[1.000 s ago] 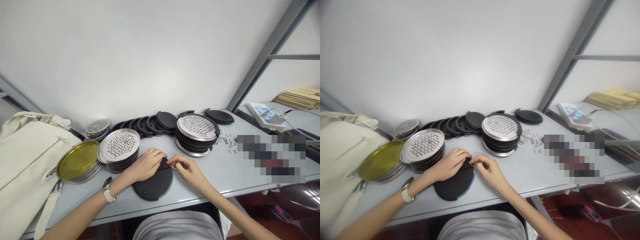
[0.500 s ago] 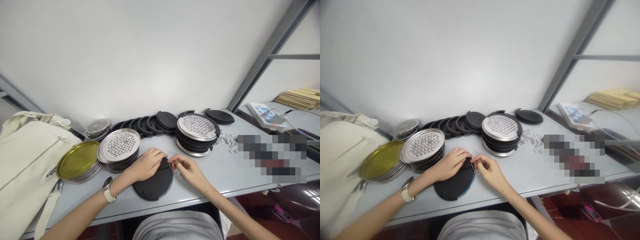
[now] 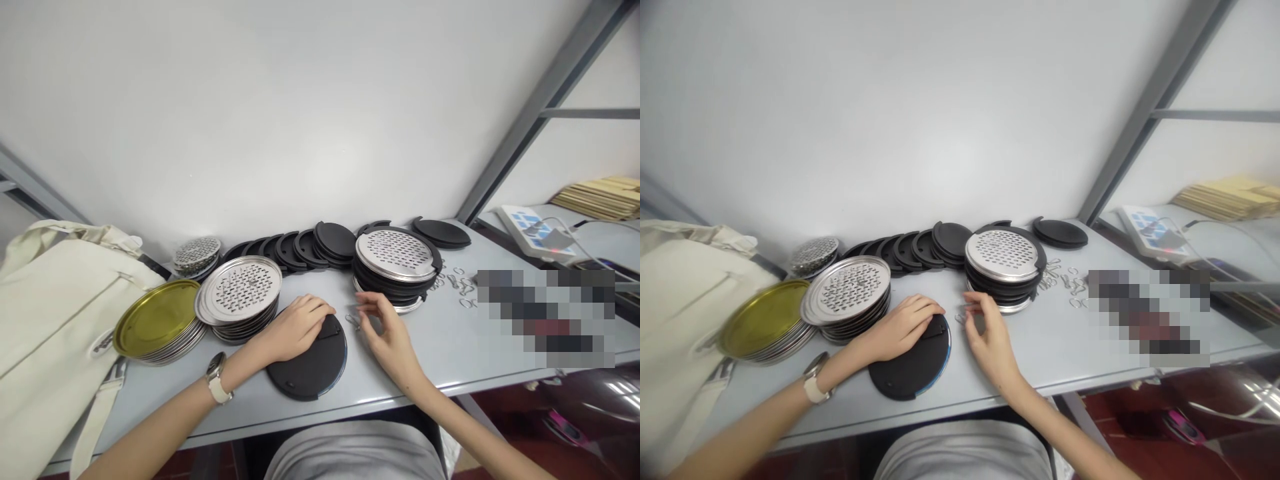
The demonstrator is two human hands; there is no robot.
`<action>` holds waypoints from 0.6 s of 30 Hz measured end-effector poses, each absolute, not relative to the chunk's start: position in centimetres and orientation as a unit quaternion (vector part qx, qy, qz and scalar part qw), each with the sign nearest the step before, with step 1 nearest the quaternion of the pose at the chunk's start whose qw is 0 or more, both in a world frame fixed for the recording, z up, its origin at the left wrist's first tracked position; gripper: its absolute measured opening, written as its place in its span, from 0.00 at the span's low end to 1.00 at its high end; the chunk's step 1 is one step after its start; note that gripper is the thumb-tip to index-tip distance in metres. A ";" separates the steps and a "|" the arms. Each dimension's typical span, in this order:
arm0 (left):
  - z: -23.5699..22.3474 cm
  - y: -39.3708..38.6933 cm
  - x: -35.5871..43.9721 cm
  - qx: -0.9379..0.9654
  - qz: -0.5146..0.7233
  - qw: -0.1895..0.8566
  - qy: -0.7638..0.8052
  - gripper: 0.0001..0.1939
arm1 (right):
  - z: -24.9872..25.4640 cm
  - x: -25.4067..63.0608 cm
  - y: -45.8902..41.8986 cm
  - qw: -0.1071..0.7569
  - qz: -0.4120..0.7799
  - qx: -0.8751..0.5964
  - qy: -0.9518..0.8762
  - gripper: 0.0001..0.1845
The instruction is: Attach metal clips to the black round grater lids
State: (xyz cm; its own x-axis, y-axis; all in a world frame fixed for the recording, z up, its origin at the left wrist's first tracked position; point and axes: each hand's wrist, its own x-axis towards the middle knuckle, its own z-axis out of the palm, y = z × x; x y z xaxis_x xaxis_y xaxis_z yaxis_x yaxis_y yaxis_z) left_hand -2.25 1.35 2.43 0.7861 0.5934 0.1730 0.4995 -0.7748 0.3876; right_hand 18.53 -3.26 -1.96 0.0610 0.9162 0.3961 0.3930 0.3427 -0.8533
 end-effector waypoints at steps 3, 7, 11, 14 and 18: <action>2.4 1.4 -2.3 0.931 0.147 0.164 0.292 0.17 | -2.2 18.3 -4.0 0.447 0.181 -0.537 -0.692 0.10; 2.5 1.4 -2.2 0.931 0.147 0.161 0.293 0.16 | -2.8 18.3 -4.7 0.381 0.102 -0.565 -0.725 0.10; 2.5 1.3 -2.2 0.931 0.149 0.161 0.292 0.16 | -2.8 18.6 -4.9 0.357 0.073 -0.573 -0.734 0.02; 2.5 1.3 -2.2 0.931 0.150 0.162 0.291 0.16 | -2.1 18.9 -4.8 0.353 0.050 -0.569 -0.741 0.03; 2.4 1.4 -2.3 0.931 0.148 0.162 0.291 0.16 | -1.0 19.6 -4.7 0.349 0.043 -0.568 -0.744 0.04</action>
